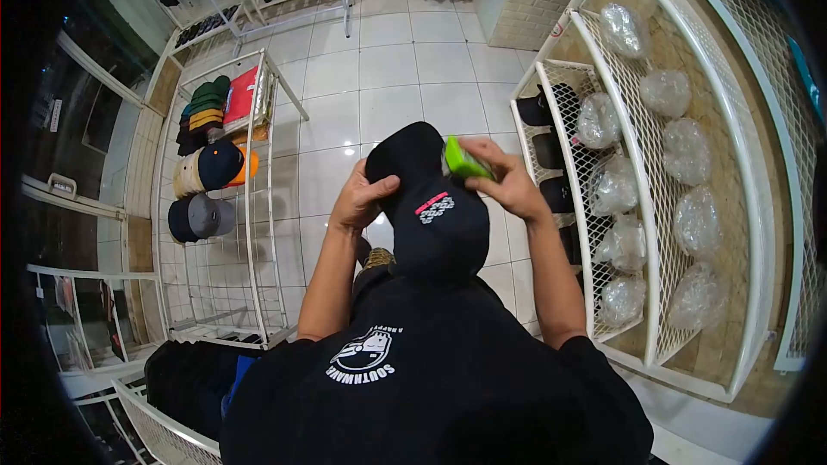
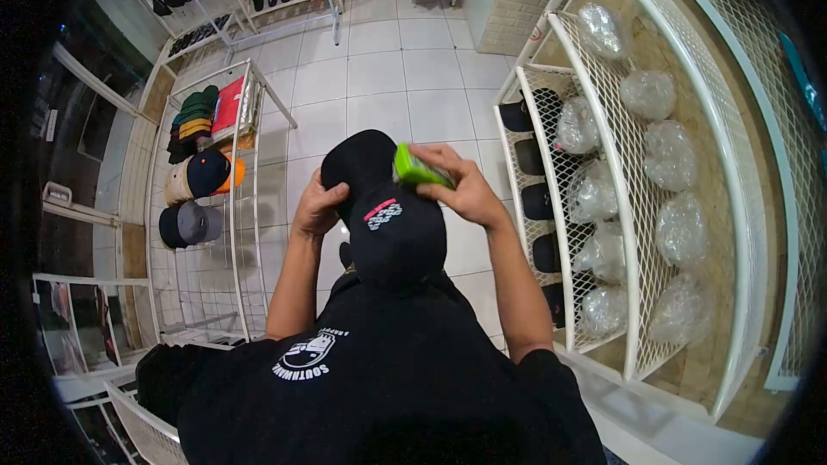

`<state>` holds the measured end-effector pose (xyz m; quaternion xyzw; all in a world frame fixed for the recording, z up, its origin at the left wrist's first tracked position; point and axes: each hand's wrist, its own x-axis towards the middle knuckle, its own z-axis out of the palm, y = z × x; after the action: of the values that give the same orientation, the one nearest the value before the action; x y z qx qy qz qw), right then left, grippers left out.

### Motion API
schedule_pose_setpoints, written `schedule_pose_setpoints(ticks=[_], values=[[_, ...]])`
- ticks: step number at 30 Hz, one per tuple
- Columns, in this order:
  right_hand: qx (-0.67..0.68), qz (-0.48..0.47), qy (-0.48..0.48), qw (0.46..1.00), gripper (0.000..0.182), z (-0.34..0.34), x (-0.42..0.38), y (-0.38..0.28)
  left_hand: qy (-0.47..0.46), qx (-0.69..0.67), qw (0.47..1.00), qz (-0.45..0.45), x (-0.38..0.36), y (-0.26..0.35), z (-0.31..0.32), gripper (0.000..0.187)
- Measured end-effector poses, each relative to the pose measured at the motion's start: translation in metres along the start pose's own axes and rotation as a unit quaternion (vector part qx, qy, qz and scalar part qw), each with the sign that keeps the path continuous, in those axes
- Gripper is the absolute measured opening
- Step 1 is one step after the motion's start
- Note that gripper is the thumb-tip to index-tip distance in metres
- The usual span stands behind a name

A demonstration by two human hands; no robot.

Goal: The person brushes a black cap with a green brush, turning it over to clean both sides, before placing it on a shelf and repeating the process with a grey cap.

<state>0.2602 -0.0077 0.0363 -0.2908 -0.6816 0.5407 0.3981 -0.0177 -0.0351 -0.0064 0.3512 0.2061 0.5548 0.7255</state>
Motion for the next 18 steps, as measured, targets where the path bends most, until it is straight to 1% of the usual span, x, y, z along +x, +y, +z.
schedule_pose_setpoints(ticks=[2, 3, 4, 6, 7, 8, 10, 11, 12, 14, 15, 16, 17, 18], values=[[-0.009, -0.035, 0.066, 0.997, 0.061, 0.010, 0.019, -0.007, 0.005, 0.001, 1.000, -0.018, 0.003, -0.005, 0.009, 0.044], [-0.011, -0.060, 0.064, 0.996, 0.061, 0.011, 0.029, -0.011, 0.003, 0.008, 1.000, -0.017, 0.004, -0.006, 0.012, 0.044], [-0.011, -0.061, 0.065, 0.996, 0.061, 0.010, 0.029, -0.010, 0.002, 0.016, 1.000, -0.015, 0.005, -0.005, 0.014, 0.044], [0.023, -0.037, 0.050, 0.998, 0.062, 0.008, 0.027, 0.000, -0.001, 0.003, 1.000, -0.008, 0.003, 0.000, 0.012, 0.044], [0.019, -0.018, 0.047, 0.999, 0.062, 0.005, 0.020, 0.007, -0.002, -0.012, 1.000, 0.004, 0.002, 0.003, 0.010, 0.044], [0.015, -0.022, 0.043, 0.999, 0.062, 0.001, 0.017, 0.013, -0.003, -0.028, 0.999, 0.019, 0.003, 0.006, 0.009, 0.045], [0.006, -0.011, 0.063, 0.998, 0.064, 0.005, 0.016, 0.007, -0.016, 0.027, 0.999, -0.004, 0.002, 0.002, 0.015, 0.042], [-0.046, -0.014, 0.075, 0.996, 0.063, 0.002, 0.019, 0.005, -0.009, 0.056, 0.998, -0.038, 0.003, -0.004, 0.012, 0.041], [-0.044, -0.010, 0.077, 0.996, 0.063, 0.010, 0.024, -0.013, -0.002, 0.085, 0.994, -0.072, 0.006, -0.010, 0.011, 0.041], [-0.110, -0.055, 0.019, 0.992, 0.061, 0.023, 0.035, -0.037, 0.001, 0.104, 0.991, -0.086, 0.010, -0.013, 0.017, 0.039], [-0.139, -0.069, -0.007, 0.988, 0.060, 0.025, 0.034, -0.036, 0.008, 0.108, 0.992, -0.062, 0.010, -0.008, 0.019, 0.038], [-0.138, -0.044, -0.025, 0.989, 0.059, 0.024, 0.030, -0.038, 0.015, 0.112, 0.993, -0.036, 0.011, -0.002, 0.022, 0.036], [-0.117, -0.021, -0.022, 0.993, 0.059, 0.019, 0.022, -0.034, 0.035, 0.085, 0.995, -0.041, 0.009, 0.007, 0.025, 0.037], [-0.097, 0.000, -0.021, 0.995, 0.059, 0.010, 0.014, -0.025, 0.028, 0.090, 0.995, -0.029, 0.008, 0.011, 0.019, 0.038]])
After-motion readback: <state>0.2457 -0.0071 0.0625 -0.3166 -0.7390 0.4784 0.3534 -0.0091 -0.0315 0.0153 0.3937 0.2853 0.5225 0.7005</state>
